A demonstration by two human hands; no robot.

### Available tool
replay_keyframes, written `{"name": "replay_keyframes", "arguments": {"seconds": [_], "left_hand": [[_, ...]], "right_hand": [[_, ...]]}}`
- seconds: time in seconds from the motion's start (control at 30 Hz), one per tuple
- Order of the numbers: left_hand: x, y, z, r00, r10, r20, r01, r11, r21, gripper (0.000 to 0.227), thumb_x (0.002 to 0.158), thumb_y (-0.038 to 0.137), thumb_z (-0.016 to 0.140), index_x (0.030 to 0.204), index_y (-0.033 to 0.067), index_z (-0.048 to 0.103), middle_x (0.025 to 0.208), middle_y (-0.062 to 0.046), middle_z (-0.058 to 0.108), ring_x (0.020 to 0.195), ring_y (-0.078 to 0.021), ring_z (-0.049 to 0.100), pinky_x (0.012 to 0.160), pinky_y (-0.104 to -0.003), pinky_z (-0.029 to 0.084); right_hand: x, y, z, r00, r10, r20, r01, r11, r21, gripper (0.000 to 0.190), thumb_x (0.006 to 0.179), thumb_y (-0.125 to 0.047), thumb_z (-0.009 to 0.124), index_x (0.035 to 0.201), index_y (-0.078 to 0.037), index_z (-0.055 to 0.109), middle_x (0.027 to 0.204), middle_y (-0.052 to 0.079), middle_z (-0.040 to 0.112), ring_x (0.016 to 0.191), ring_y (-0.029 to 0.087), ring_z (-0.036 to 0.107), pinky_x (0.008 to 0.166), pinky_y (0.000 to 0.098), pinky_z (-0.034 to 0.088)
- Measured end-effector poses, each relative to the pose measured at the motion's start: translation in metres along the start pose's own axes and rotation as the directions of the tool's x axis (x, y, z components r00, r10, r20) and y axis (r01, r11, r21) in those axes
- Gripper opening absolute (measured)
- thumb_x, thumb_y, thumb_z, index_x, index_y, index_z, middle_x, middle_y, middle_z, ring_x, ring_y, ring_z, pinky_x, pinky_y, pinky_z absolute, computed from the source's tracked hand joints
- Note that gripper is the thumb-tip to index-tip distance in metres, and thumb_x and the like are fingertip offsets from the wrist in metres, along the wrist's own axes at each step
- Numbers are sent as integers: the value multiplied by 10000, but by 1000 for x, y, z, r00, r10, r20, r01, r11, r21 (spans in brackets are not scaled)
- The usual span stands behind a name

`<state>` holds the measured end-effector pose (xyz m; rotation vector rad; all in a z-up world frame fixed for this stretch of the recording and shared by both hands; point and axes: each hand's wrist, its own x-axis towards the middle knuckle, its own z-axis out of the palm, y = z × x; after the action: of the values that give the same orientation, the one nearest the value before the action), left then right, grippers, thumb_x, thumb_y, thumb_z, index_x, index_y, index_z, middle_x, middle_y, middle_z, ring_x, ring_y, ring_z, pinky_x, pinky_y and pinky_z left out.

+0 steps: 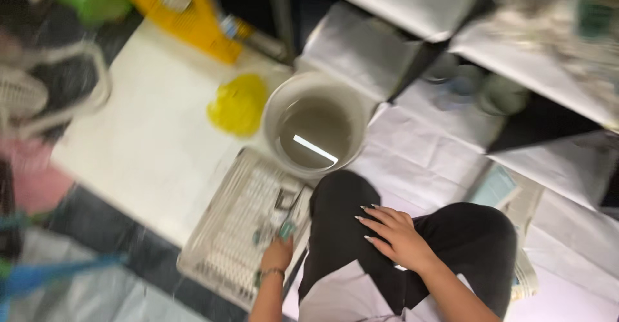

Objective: The person sits on the floor and wraps individual glassware items with newspaper. They take a glass from a shelf, wrap it in a sheet of newspaper, and place the wrapped item into a plastic basket. The process is repeated for several glasses.

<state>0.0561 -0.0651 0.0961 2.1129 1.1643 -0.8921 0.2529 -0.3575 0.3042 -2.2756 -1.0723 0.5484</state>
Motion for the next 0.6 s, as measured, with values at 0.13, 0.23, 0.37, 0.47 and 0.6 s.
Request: {"name": "replay_keyframes", "arguments": {"seconds": [0.13,0.23,0.37,0.47,0.6], "left_hand": [[-32,70,-20,878,277,-390,-387,890,-240,666,987,526,471,1408,15,539,1363,-252,626,1294,-424,586,1084,-465,456],[-82,153,-27,656,530,-537,-672,735,-96,722,959,501,559,1483,18,447,1496,-281,469,1383,-449,455,1130,-499,385],[-139,237,-38,665,654,-361,-539,755,375,882,805,544,667,1562,189,387,1661,-183,245,1520,-394,242,1097,-666,239],[-147,261,-41,659,633,-407,-491,771,405,879,779,548,687,1552,242,402,1605,-137,287,1494,-354,247,1125,-689,248],[-135,257,-34,689,621,-372,-466,774,428,832,781,548,695,1522,273,434,1614,-109,301,1500,-355,248,1152,-671,244]], "right_hand": [[-40,37,-39,972,163,-169,-161,987,24,448,873,-213,690,1321,-192,669,1356,13,654,1283,228,550,1058,419,369],[-65,58,-63,925,216,-312,-217,976,32,379,885,-218,701,1261,-183,692,1237,9,744,1170,211,638,998,386,435],[-99,86,-76,855,306,-419,-292,951,99,387,900,-224,701,1284,-179,697,1119,22,787,1077,211,701,973,361,501],[-121,103,-84,719,480,-503,-210,840,501,481,913,-176,668,1388,-126,609,1164,46,781,1104,204,717,979,372,528],[-137,125,-145,476,610,-634,-379,793,477,540,919,-182,690,1445,-163,571,1132,66,763,1067,194,710,920,346,544]]}}
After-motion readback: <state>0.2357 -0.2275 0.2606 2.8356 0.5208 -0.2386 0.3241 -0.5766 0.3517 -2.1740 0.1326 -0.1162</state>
